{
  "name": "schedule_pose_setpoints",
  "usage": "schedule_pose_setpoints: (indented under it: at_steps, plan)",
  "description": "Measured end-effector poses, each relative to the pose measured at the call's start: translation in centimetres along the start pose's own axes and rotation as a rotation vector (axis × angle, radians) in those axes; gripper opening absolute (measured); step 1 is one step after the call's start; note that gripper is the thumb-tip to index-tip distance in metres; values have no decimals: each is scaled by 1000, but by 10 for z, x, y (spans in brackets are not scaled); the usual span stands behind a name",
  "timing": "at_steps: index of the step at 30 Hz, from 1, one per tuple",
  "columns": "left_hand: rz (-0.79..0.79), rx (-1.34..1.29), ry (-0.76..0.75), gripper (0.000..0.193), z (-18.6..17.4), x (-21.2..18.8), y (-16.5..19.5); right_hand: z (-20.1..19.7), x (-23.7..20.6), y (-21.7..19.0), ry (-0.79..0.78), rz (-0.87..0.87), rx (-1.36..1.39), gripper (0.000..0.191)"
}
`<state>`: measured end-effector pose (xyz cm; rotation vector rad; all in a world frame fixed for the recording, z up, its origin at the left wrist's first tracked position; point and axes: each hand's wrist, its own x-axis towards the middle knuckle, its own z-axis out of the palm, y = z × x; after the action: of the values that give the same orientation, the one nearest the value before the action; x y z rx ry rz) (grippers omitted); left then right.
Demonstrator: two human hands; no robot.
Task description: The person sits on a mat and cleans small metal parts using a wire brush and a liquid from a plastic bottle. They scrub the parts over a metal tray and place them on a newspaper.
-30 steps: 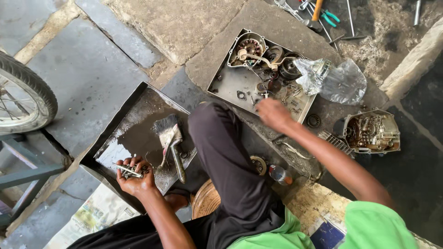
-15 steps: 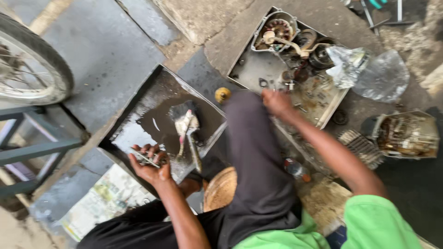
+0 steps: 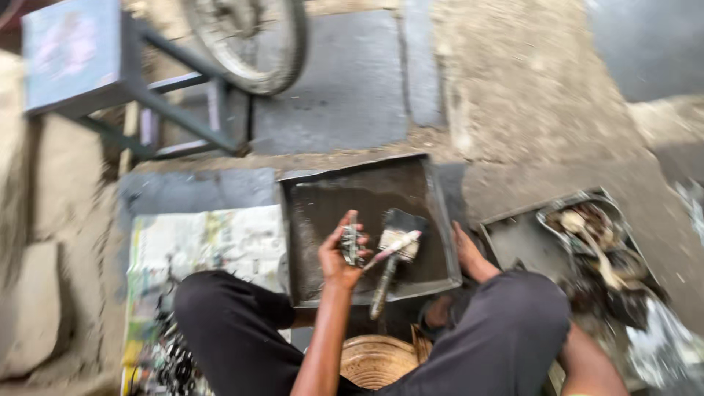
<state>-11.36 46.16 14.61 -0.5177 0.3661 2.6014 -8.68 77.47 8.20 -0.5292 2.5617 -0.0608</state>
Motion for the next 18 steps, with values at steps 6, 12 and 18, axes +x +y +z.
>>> schedule_pose_setpoints:
  at_steps: [6,12,18]
  plan:
    - [-35,-5,-75,48,-13,-1,3,-25,32,2,-245,449,175,66]
    - [-61,38,-22,29,-17,4,1,-116,-26,92,446,799,773,72]
    - [-47,38,71,48,14,-19,-7,-200,-97,92,1148,364,1669,75]
